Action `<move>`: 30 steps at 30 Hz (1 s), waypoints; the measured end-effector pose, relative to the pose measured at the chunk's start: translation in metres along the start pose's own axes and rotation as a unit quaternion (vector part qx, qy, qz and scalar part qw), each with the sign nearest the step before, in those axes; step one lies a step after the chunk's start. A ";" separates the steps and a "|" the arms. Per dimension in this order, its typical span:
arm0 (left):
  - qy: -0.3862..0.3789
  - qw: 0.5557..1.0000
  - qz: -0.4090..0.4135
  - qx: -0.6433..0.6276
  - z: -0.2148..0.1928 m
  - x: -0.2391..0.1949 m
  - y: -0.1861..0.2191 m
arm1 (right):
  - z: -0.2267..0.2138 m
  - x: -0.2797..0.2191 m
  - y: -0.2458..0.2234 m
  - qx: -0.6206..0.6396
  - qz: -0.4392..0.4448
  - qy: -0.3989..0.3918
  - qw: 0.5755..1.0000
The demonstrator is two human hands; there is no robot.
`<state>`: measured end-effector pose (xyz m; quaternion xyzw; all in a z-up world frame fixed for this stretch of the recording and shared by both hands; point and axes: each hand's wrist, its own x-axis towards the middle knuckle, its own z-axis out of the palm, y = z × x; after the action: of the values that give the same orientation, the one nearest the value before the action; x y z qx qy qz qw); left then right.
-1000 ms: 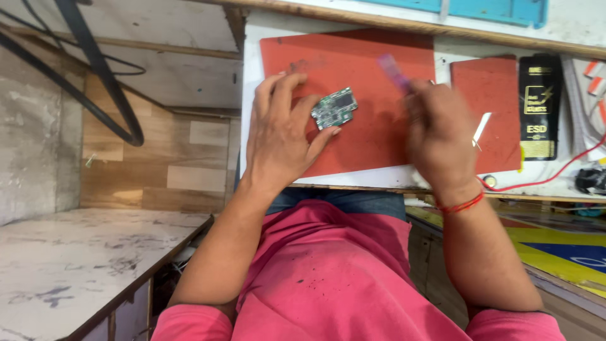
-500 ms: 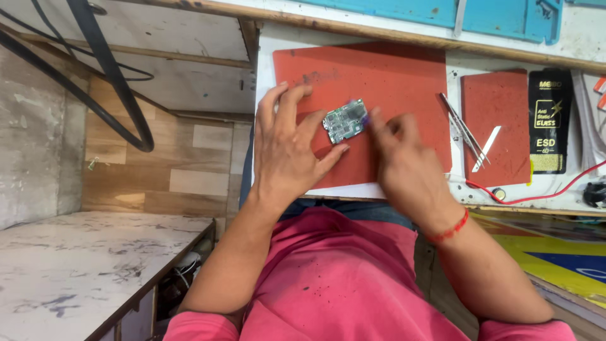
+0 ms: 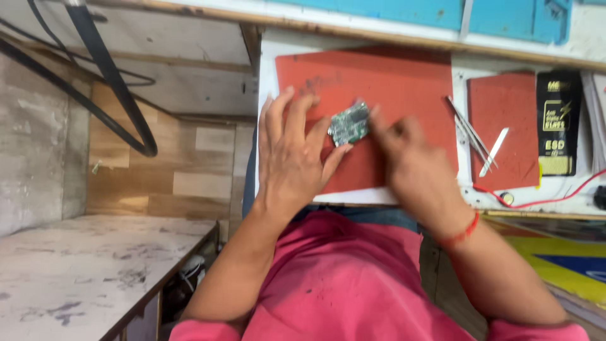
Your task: The person uses a hot air gun to apply heat to a small circuit board placed on a red mat. They hold the board with one hand while directing the hot air with the other, then briefly inspect the board after heating.
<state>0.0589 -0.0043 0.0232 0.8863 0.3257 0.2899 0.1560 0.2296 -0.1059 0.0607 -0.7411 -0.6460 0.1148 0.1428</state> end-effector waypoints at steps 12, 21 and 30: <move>-0.026 0.996 -0.060 -0.053 -0.001 -0.008 0.000 | 0.010 -0.015 0.007 0.006 -0.004 -0.019 1.000; -0.011 0.998 -0.039 -0.051 -0.002 -0.002 -0.002 | 0.015 -0.016 0.011 0.041 -0.013 -0.001 0.999; -0.015 0.997 -0.061 -0.037 -0.002 -0.007 -0.001 | 0.008 -0.003 -0.006 0.029 -0.012 -0.039 0.999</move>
<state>0.0529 -0.0078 0.0213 0.8625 0.3663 0.2783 0.2110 0.2205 -0.1080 0.0550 -0.7235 -0.6566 0.1605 0.1402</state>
